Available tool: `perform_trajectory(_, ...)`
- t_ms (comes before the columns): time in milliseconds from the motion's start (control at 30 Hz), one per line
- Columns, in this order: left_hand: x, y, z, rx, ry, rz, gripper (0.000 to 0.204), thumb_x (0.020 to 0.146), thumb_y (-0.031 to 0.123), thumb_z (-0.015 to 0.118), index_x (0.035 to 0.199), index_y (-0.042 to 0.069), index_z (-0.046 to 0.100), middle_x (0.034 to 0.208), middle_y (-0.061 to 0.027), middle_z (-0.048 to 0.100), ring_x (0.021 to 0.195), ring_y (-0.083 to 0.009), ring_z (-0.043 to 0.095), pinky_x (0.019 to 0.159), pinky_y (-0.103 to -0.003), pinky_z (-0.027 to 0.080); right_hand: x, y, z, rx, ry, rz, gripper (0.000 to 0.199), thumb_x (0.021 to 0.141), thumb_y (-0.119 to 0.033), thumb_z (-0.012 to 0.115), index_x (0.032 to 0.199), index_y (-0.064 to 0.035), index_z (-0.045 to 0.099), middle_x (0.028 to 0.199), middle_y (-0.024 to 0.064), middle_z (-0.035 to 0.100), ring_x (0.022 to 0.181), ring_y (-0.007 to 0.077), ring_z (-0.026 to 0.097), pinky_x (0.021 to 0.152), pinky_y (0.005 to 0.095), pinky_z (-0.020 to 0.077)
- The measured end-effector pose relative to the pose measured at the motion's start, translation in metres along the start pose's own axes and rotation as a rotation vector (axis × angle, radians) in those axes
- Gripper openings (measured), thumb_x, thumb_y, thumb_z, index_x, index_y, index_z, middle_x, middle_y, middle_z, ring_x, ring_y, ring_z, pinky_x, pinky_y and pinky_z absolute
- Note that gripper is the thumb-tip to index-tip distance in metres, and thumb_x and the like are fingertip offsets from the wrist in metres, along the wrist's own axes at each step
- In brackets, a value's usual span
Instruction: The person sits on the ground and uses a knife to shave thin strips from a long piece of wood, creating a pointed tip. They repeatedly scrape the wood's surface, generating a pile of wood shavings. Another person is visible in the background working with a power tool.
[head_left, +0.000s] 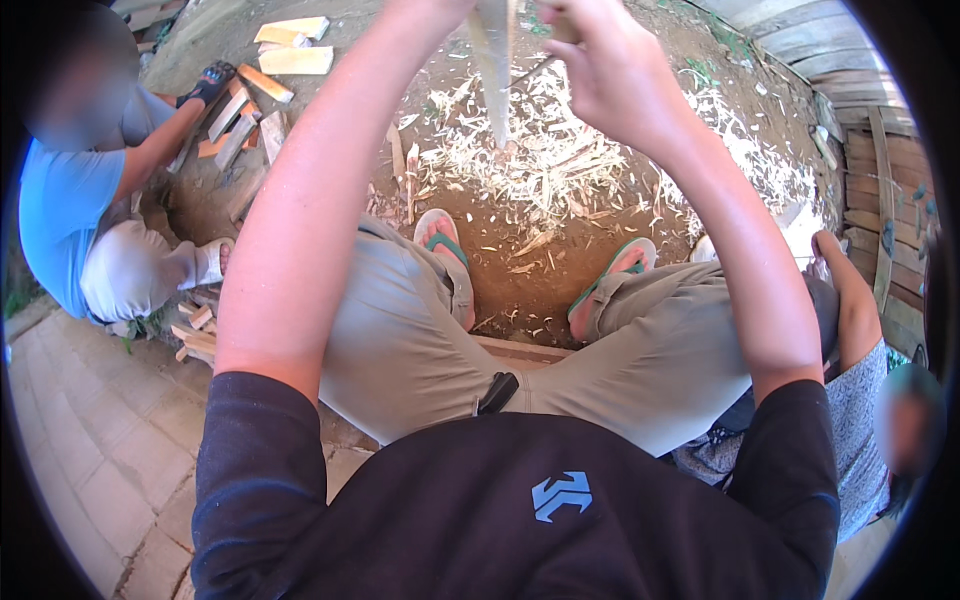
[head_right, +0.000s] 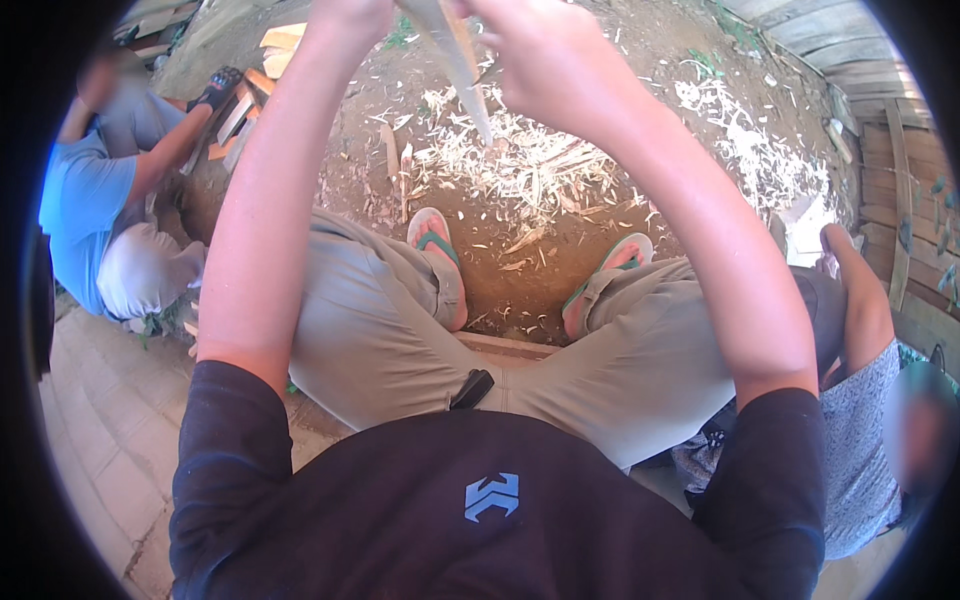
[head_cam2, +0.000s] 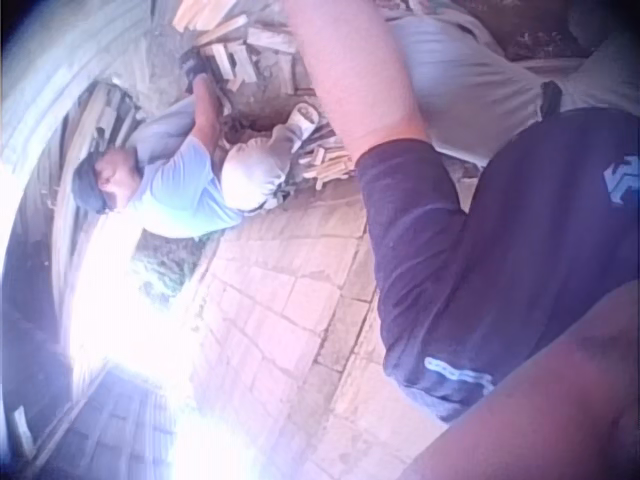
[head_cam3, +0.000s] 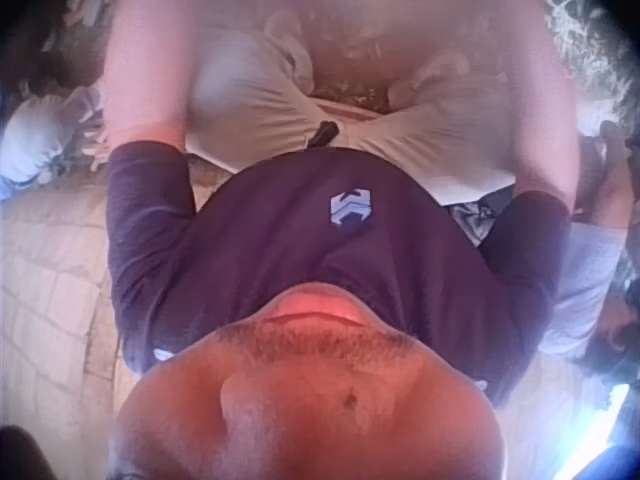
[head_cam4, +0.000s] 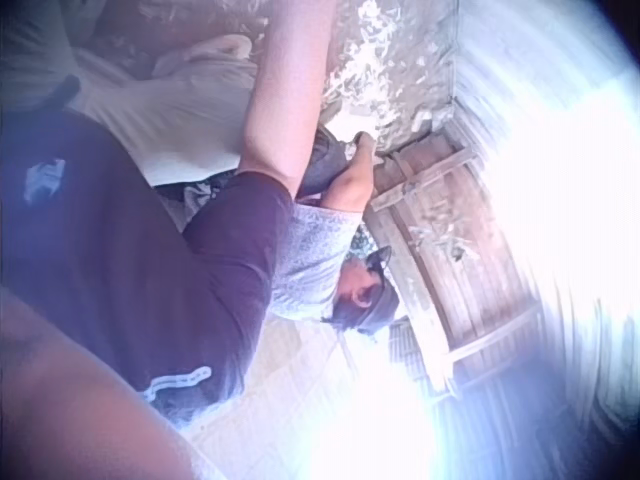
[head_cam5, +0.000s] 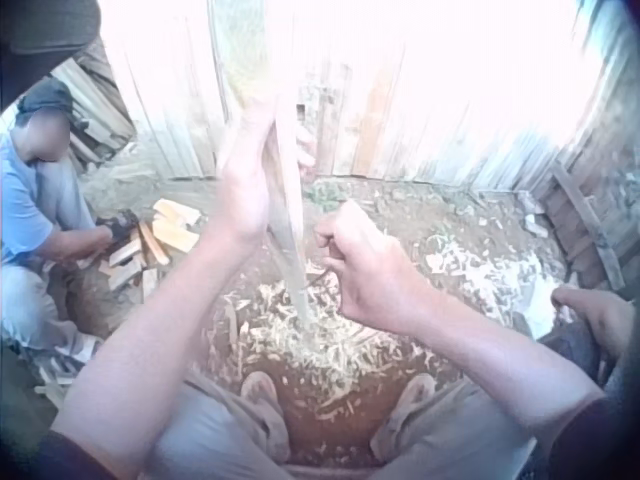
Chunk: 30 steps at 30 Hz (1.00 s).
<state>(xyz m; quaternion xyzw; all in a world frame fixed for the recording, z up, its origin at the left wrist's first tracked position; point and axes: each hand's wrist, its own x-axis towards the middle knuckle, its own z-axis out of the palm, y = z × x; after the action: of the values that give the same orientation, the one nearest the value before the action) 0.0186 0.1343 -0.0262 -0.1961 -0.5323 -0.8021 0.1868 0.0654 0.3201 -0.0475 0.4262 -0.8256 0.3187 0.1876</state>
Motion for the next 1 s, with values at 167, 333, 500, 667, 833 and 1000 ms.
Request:
perform_trajectory(167,0.008,-0.003,-0.009,0.002,0.052,0.034,0.040,0.110,0.042,0.045,0.115,0.005,0.059,0.088,-0.0077,0.064,0.073,-0.0163,0.064,0.067,-0.031,0.054,0.005,-0.014,0.011,0.079,-0.095,-0.104,0.034,0.080,0.005,0.064,0.112,-0.0069,0.056,0.097,0.0168,0.055,0.087,0.0408,0.064,0.070,0.0462,0.0545)
perform_trajectory(333,0.010,-0.005,-0.005,-0.043,0.029,0.015,0.041,0.110,0.042,0.044,0.119,0.004,0.058,0.089,-0.0074,0.064,0.076,-0.0168,0.065,0.070,-0.031,0.054,0.001,-0.004,0.000,0.073,-0.062,-0.008,0.032,0.085,0.002,0.066,0.114,-0.0068,0.056,0.099,0.0180,0.056,0.088,0.0423,0.063,0.071,0.0468,0.0542)
perform_trajectory(500,0.009,-0.007,0.003,0.045,0.042,0.025,0.043,0.110,0.043,0.043,0.119,0.004,0.058,0.092,-0.0080,0.065,0.079,-0.0174,0.065,0.072,-0.032,0.054,0.002,0.003,0.001,0.086,-0.063,0.015,0.034,0.090,-0.001,0.069,0.119,-0.0086,0.053,0.104,0.0144,0.061,0.086,0.0325,0.067,0.075,0.0421,0.0569)
perform_trajectory(667,0.003,-0.018,0.006,0.148,0.051,-0.027,0.048,0.110,0.048,0.044,0.115,0.003,0.059,0.095,-0.0095,0.067,0.081,-0.0171,0.066,0.072,-0.032,0.054,-0.006,0.006,-0.008,0.048,-0.128,0.105,0.058,0.092,-0.003,0.068,0.144,-0.0187,0.048,0.123,0.0151,0.059,0.099,0.0304,0.067,0.087,0.0415,0.0566)
perform_trajectory(833,-0.001,-0.020,0.001,0.170,0.070,0.010,0.053,0.108,0.053,0.045,0.112,0.003,0.060,0.092,-0.0094,0.068,0.077,-0.0174,0.067,0.069,-0.032,0.055,0.003,0.002,-0.026,0.140,-0.062,0.207,0.063,0.090,-0.006,0.073,0.147,-0.0194,0.048,0.128,0.0148,0.058,0.097,0.0284,0.067,0.088,0.0405,0.0562)
perform_trajectory(1000,0.001,-0.025,-0.003,0.138,0.088,0.027,0.054,0.108,0.054,0.044,0.110,0.003,0.060,0.088,-0.0090,0.067,0.076,-0.0177,0.067,0.071,-0.033,0.055,-0.002,0.013,-0.031,0.117,-0.093,0.184,0.067,0.084,-0.013,0.079,0.142,-0.0215,0.047,0.112,0.0131,0.060,0.102,0.0328,0.068,0.085,0.0459,0.0584)
